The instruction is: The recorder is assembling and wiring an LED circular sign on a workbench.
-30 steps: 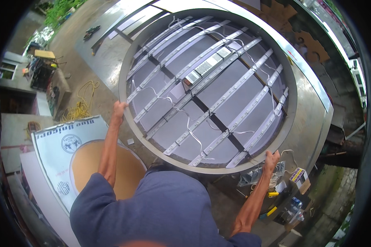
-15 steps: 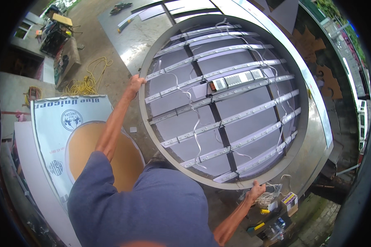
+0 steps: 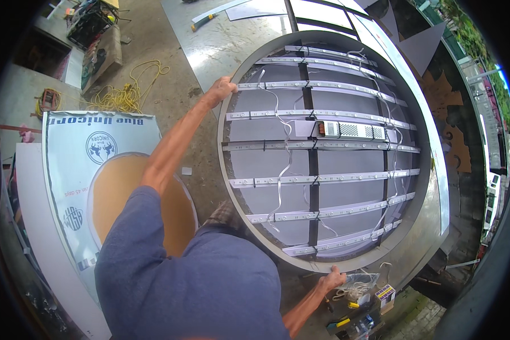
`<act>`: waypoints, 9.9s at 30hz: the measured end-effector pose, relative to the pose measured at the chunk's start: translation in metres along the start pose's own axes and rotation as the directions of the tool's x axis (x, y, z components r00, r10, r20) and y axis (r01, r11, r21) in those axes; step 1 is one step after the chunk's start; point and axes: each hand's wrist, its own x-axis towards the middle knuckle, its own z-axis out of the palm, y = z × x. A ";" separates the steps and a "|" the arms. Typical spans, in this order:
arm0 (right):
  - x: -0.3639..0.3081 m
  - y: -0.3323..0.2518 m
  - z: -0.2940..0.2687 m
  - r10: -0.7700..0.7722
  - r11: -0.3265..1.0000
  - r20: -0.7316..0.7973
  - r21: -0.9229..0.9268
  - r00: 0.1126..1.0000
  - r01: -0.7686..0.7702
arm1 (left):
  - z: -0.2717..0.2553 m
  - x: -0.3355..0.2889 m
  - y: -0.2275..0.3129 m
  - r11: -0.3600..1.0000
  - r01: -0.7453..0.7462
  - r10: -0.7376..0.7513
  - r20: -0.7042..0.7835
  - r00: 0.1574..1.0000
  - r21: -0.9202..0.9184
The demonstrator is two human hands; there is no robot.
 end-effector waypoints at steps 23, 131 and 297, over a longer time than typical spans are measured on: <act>-0.083 -0.048 0.036 0.025 0.988 -0.164 0.156 0.986 0.001 | -0.019 0.081 0.035 0.995 -0.093 0.082 0.219 0.972 0.041; 0.234 -0.312 -0.030 -0.246 0.867 0.096 -0.422 0.964 0.263 | 0.000 0.062 0.157 0.994 0.095 -0.094 -0.012 0.995 0.046; 0.473 -0.387 -0.145 -0.338 0.901 0.689 0.041 0.641 0.431 | 0.237 -0.372 0.318 0.898 0.428 -0.439 0.142 0.887 0.104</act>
